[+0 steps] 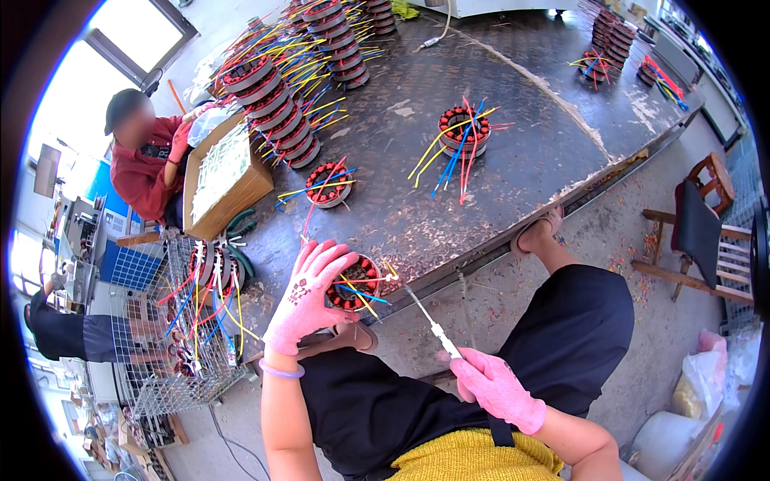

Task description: The person uses a handheld heat tool to fuse wire connections on electrical motor components while wearing gloves.

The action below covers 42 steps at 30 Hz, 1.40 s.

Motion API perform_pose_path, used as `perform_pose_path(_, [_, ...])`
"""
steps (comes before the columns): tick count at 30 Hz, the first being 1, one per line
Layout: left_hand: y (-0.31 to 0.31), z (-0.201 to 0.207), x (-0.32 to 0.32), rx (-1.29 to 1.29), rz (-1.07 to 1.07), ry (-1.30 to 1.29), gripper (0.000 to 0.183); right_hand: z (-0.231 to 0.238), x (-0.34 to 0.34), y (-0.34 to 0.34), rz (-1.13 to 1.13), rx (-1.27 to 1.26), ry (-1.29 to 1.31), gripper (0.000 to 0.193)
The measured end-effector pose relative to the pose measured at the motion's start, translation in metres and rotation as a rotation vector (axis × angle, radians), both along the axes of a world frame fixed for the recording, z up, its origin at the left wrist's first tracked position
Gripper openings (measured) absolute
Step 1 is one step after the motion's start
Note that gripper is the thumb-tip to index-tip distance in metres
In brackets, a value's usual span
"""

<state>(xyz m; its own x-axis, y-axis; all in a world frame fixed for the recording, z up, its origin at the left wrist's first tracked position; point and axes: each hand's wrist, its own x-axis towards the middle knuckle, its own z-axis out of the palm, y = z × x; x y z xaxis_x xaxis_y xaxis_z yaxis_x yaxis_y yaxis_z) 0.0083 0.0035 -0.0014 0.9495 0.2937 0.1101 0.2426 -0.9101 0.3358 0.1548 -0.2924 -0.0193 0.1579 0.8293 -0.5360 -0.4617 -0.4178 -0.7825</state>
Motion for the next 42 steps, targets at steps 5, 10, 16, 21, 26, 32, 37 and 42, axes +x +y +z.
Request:
perform_pose_path(5, [0.001,-0.001,0.0,-0.049,-0.002,-0.035,0.089,-0.005,0.002,-0.006,-0.027,0.021,-0.029,0.039])
perform_pose_path(10, [-0.006,0.002,0.006,-0.093,-0.025,-0.134,0.088,0.004,0.013,-0.025,-0.168,0.034,0.028,0.037])
perform_pose_path(16, [-0.046,0.073,0.009,-0.077,-0.051,-0.262,0.093,0.009,0.042,-0.049,-0.294,0.084,-0.06,0.03])
perform_pose_path(21, [-0.056,0.099,0.02,-0.063,-0.04,-0.264,0.096,0.013,0.058,-0.053,-0.373,0.111,-0.13,0.027])
perform_pose_path(26, [-0.018,0.08,0.041,-0.015,0.236,-0.271,0.097,0.009,0.069,-0.054,-0.427,0.126,-0.105,0.027])
perform_pose_path(32, [0.076,0.031,0.057,-0.186,0.535,-0.321,0.097,0.014,0.077,-0.058,-0.461,0.138,-0.131,0.03])
perform_pose_path(37, [0.105,0.006,0.067,-0.076,0.607,-0.235,0.094,0.016,0.083,-0.064,-0.464,0.139,-0.148,0.031])
perform_pose_path(42, [0.117,-0.006,0.083,-0.036,0.609,-0.209,0.09,0.013,0.086,-0.065,-0.469,0.121,-0.163,0.029])
